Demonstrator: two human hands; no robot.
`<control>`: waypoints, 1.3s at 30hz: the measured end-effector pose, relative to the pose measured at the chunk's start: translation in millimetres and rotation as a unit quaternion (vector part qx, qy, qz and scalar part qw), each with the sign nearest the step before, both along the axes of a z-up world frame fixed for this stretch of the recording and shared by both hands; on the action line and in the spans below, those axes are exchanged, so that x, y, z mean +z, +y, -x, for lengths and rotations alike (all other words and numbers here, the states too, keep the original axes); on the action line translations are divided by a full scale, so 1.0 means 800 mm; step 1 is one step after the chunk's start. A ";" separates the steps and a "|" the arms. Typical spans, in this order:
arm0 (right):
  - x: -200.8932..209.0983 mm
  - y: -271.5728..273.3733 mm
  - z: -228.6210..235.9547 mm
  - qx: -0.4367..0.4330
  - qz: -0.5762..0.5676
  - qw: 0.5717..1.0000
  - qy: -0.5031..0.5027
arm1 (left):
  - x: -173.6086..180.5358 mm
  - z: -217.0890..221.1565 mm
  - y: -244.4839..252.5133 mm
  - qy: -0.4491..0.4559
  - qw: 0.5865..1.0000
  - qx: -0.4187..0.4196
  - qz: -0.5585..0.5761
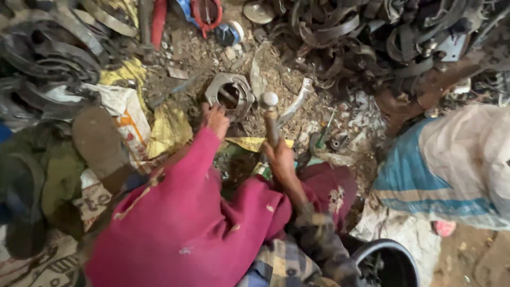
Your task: The person sits on the ground and uses a hammer to repeatedly strike a metal part held in a metal holder, breaking it into smaller pieces. The person adjusts the part between strikes and discards broken fragments.
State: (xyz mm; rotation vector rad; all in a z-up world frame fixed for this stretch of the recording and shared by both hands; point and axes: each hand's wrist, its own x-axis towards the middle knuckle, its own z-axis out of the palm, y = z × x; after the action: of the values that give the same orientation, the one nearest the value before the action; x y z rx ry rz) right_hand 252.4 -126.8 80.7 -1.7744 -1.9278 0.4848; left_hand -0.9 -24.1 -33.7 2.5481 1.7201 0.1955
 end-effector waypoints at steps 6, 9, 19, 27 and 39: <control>0.022 -0.006 -0.032 -0.154 0.214 0.943 0.202 | 0.072 0.017 -0.008 0.003 1.000 0.005 0.026; 0.009 -0.019 -0.034 -0.139 0.218 0.946 0.195 | 0.116 0.027 -0.020 -0.077 0.993 0.030 0.089; -0.022 -0.020 -0.047 -0.136 0.221 0.946 0.195 | 0.237 0.044 0.036 -0.319 0.906 0.082 0.265; -0.023 -0.021 -0.049 -0.115 0.195 0.960 0.167 | 0.206 -0.012 0.037 -0.228 0.905 0.125 0.337; -0.004 -0.019 -0.037 -0.119 0.204 0.942 0.240 | 0.089 -0.034 -0.008 0.025 0.991 -0.119 0.050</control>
State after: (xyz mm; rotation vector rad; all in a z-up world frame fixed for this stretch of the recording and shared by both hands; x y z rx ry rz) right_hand 282.2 -141.9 77.7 -1.8728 -1.3206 1.1706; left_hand 26.4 -30.7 37.4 2.6729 1.3850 0.0335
